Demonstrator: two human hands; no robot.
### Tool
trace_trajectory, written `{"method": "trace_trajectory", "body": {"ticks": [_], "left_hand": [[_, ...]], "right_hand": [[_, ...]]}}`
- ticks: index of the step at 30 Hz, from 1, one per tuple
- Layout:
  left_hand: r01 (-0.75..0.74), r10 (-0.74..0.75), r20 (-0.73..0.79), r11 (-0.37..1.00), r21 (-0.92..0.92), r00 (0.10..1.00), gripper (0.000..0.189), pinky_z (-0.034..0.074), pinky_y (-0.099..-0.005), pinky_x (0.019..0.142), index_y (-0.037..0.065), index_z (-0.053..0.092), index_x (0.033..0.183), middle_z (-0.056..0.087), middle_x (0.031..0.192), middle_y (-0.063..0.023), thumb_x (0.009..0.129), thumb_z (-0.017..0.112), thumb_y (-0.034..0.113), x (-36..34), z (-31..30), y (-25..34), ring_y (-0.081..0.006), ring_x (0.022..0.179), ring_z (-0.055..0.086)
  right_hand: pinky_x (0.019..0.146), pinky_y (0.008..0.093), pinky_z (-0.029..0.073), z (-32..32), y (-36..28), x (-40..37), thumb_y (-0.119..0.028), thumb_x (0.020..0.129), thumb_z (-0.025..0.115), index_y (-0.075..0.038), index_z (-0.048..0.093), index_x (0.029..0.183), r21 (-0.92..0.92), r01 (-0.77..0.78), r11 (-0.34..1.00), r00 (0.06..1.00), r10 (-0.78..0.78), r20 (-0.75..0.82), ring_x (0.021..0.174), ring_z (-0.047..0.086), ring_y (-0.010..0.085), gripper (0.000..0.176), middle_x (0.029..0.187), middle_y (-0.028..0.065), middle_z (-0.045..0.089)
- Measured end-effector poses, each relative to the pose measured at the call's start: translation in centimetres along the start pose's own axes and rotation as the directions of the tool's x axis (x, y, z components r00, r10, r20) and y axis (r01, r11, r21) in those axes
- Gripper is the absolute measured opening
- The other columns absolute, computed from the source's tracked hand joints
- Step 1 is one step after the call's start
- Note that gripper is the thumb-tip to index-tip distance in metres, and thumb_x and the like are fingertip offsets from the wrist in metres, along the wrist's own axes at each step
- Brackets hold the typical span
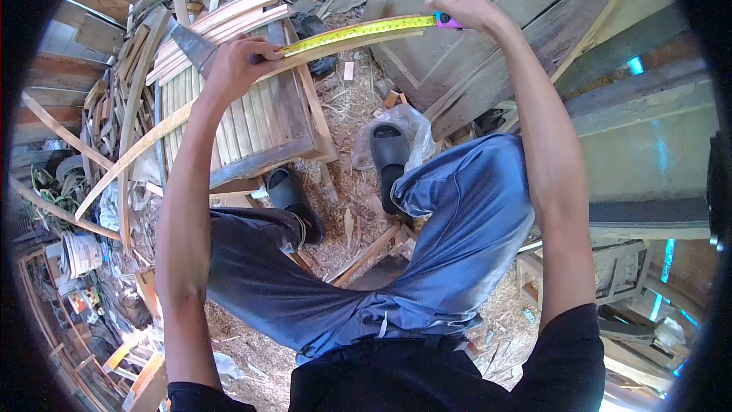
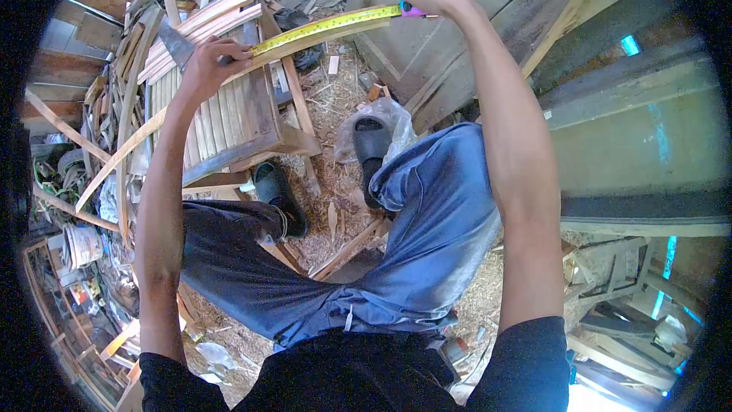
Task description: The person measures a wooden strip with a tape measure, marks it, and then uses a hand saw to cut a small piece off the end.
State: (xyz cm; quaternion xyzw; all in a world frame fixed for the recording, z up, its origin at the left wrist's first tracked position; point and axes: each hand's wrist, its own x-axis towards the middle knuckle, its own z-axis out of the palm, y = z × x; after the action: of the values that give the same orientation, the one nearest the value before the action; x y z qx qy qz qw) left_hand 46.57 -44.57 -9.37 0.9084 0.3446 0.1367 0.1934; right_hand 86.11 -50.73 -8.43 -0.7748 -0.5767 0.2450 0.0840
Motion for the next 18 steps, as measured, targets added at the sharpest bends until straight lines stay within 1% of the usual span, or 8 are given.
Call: {"method": "trace_trajectory", "body": {"ticks": [1,3,4,6,9,13,15,18], "left_hand": [[-0.001,0.001,0.001,1.000,-0.003,1.000,0.020,0.047,-0.0351,0.081,0.006,0.074,0.091,0.071,0.093,-0.0068,0.073,0.074,0.013,0.00,-0.03,0.15,-0.0262,0.084,0.059],[0.031,-0.031,0.000,1.000,-0.002,1.000,0.020,0.047,-0.0354,0.082,0.006,0.074,0.092,0.071,0.094,-0.0070,0.073,0.074,0.012,-0.07,-0.02,0.32,-0.0262,0.085,0.059],[0.034,-0.034,0.001,0.999,-0.005,0.999,0.020,0.047,-0.0354,0.082,0.006,0.074,0.092,0.071,0.094,-0.0070,0.073,0.074,0.012,-0.09,0.02,0.29,-0.0262,0.085,0.059],[0.013,-0.014,-0.021,0.999,-0.035,1.000,0.019,0.047,-0.0357,0.083,0.007,0.074,0.091,0.071,0.094,-0.0073,0.073,0.074,0.011,-0.12,0.04,0.08,-0.0266,0.085,0.059],[-0.021,0.020,-0.025,0.999,-0.025,0.999,0.017,0.047,-0.0358,0.083,0.007,0.074,0.090,0.071,0.095,-0.0077,0.074,0.074,0.012,-0.03,0.14,-0.26,-0.0268,0.086,0.060],[-0.007,0.005,-0.042,0.999,-0.044,0.999,0.016,0.047,-0.0358,0.082,0.007,0.074,0.090,0.071,0.095,-0.0078,0.075,0.073,0.012,-0.06,0.37,-0.16,-0.0268,0.085,0.060],[-0.013,0.013,-0.026,1.000,0.004,1.000,0.018,0.047,-0.0359,0.082,0.007,0.074,0.091,0.071,0.095,-0.0081,0.075,0.073,0.013,-0.06,0.32,-0.36,-0.0269,0.086,0.059],[0.022,-0.023,-0.021,0.999,-0.036,1.000,0.019,0.047,-0.0359,0.082,0.006,0.074,0.092,0.071,0.094,-0.0090,0.076,0.073,0.014,-0.03,0.49,-0.62,-0.0267,0.086,0.059]], "right_hand": [[0.052,0.0307,0.044,0.01,0.41,0.26,-0.064,0.077,0.058,-0.007,0.071,0.073,-0.002,-0.003,1.000,1.000,0.003,0.001,0.055,0.054,0.0145,0.058,0.058,0.0033,0.057],[0.058,0.0301,0.047,-0.01,0.59,0.35,-0.064,0.079,0.056,-0.007,0.071,0.072,-0.034,-0.042,0.999,0.999,0.040,-0.032,0.059,0.058,0.0149,0.060,0.060,0.0041,0.060],[0.058,0.0301,0.047,-0.13,0.44,0.07,-0.064,0.079,0.056,-0.007,0.071,0.072,-0.037,-0.042,0.998,0.999,0.040,-0.029,0.059,0.058,0.0149,0.060,0.060,0.0041,0.060],[0.059,0.0322,0.048,-0.32,0.26,-0.39,-0.065,0.078,0.057,-0.006,0.070,0.071,-0.063,-0.033,0.997,0.996,0.028,-0.079,0.059,0.059,0.0159,0.061,0.060,0.0048,0.061],[0.060,0.0337,0.048,-0.04,0.33,-0.20,-0.066,0.078,0.057,-0.006,0.071,0.071,-0.064,-0.020,0.998,0.995,0.014,-0.102,0.060,0.060,0.0170,0.061,0.061,0.0054,0.061],[0.061,0.0331,0.047,0.29,0.64,0.22,-0.066,0.077,0.058,-0.007,0.071,0.072,-0.090,-0.011,0.996,0.995,0.002,-0.099,0.061,0.060,0.0177,0.061,0.061,0.0054,0.061],[0.066,0.0391,0.049,0.27,0.55,0.04,-0.068,0.072,0.058,-0.008,0.074,0.078,-0.084,0.051,0.995,0.997,-0.055,-0.049,0.069,0.063,0.0263,0.062,0.068,0.0130,0.065],[0.065,0.0384,0.048,-0.10,0.32,-0.24,-0.067,0.071,0.061,-0.007,0.074,0.079,-0.123,0.090,0.988,0.996,-0.091,0.000,0.069,0.062,0.0237,0.062,0.068,0.0123,0.065]]}}
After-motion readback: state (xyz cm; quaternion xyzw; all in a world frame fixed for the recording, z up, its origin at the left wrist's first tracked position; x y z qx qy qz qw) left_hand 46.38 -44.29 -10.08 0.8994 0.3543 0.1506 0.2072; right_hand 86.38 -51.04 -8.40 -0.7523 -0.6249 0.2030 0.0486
